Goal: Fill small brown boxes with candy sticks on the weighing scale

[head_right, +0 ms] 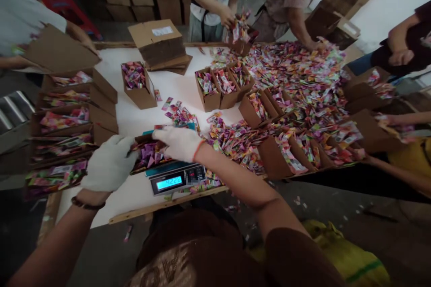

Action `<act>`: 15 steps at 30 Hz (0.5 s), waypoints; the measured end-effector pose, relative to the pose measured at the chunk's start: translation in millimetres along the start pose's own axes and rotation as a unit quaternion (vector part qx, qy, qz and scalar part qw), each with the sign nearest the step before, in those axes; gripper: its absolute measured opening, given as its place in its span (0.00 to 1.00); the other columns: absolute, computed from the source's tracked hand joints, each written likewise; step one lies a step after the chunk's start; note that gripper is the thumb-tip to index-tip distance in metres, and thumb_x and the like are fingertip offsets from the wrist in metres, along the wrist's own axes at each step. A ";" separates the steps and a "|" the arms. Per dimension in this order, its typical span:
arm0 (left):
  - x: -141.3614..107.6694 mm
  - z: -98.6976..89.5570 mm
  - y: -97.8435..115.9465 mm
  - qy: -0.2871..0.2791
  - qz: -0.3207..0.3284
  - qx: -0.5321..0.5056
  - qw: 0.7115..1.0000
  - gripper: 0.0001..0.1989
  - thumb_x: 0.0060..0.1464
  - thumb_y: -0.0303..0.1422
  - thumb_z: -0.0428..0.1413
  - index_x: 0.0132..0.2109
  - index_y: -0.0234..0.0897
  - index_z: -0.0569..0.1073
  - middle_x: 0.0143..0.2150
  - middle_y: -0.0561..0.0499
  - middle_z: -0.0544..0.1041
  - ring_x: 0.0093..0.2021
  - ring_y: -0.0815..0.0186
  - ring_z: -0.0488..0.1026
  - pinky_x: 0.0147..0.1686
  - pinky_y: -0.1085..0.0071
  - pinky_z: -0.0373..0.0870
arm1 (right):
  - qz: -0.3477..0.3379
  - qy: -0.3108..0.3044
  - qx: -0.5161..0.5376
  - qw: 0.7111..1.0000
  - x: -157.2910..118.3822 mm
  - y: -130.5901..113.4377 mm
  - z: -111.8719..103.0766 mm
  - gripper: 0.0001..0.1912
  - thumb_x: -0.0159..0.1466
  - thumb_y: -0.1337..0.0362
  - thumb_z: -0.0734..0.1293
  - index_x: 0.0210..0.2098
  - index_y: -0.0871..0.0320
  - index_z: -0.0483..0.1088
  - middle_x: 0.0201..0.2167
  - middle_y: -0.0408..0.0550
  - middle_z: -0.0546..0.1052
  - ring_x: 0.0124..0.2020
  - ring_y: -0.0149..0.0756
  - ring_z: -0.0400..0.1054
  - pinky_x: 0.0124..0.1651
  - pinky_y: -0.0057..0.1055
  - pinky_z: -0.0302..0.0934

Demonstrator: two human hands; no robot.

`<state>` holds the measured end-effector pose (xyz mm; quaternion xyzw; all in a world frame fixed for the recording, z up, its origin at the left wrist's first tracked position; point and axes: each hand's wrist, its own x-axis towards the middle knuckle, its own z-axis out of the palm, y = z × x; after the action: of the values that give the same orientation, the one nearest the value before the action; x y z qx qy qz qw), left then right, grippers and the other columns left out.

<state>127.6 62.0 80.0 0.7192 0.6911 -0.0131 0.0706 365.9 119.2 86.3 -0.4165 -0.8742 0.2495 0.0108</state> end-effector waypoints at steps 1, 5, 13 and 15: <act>-0.5 -2.1 2.8 -0.009 0.003 0.011 1.000 0.16 0.72 0.31 0.54 0.52 0.39 0.88 0.53 0.35 0.86 0.49 0.45 0.85 0.43 0.56 0.76 | 0.010 -0.039 -0.020 0.999 12.1 -15.5 2.4 0.23 0.76 0.70 0.74 0.68 0.53 0.84 0.66 0.56 0.87 0.60 0.48 0.85 0.60 0.40 0.80; -8.2 -16.4 0.2 0.014 -0.001 -0.028 1.000 0.15 0.70 0.28 0.53 0.47 0.40 0.86 0.51 0.38 0.86 0.43 0.49 0.84 0.41 0.56 0.75 | 0.020 -0.094 -0.043 0.994 24.5 -33.8 -3.1 0.19 0.75 0.74 0.70 0.60 0.55 0.87 0.59 0.54 0.90 0.58 0.47 0.85 0.56 0.36 0.76; 14.2 -58.9 60.8 0.080 0.133 -0.377 0.913 0.11 0.69 0.28 0.64 0.55 0.39 0.85 0.53 0.44 0.89 0.53 0.54 0.89 0.54 0.56 0.87 | 0.163 0.178 -0.003 0.970 -88.5 15.1 -73.6 0.14 0.70 0.73 0.69 0.49 0.55 0.84 0.49 0.51 0.84 0.50 0.46 0.80 0.58 0.38 0.73; 17.8 -58.5 71.3 0.033 0.155 -0.450 0.879 0.23 0.67 0.30 0.66 0.67 0.37 0.83 0.66 0.40 0.88 0.59 0.53 0.90 0.60 0.53 0.88 | 0.262 0.202 -0.053 0.942 -113.7 26.1 -81.3 0.21 0.70 0.72 0.72 0.60 0.54 0.84 0.62 0.58 0.83 0.55 0.53 0.81 0.60 0.44 0.77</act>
<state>194.8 84.2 141.7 0.7080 0.5043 0.3342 0.3643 477.4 84.4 167.4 -0.6727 -0.7253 0.1076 0.0996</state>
